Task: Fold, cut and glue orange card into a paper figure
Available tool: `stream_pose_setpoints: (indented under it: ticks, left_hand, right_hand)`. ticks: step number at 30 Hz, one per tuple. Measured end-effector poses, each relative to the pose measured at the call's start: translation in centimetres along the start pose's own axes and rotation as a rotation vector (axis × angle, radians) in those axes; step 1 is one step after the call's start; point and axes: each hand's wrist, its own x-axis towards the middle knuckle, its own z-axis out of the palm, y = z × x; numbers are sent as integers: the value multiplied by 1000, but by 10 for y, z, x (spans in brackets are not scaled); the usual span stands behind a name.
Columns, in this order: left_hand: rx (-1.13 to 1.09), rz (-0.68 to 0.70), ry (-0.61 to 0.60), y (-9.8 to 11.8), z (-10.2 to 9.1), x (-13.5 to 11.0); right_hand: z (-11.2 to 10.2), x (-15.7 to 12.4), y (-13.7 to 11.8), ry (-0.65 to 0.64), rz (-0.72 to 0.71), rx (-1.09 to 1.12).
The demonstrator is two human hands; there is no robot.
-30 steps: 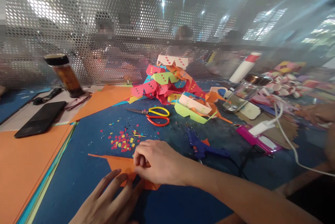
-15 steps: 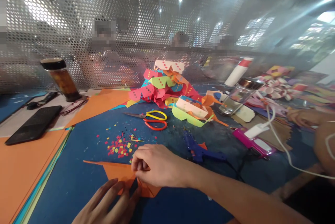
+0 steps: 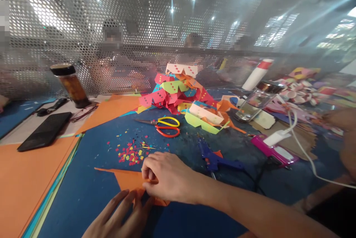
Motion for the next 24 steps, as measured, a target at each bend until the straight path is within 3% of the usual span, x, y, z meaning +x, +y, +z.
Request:
stream_pose_setpoints:
  ticks: [8,14,24]
  left_hand:
    - [72,50,103,-2,-20,21]
    - [67,53,80,-2,-22,22]
    - [-101,-83,298,-7,-31,30]
  right_hand:
    - [-4,0,4,23,-7,-1]
    - [-19,-4,7,0,40,-88]
    - [-16,-6,4,-34,69,-71]
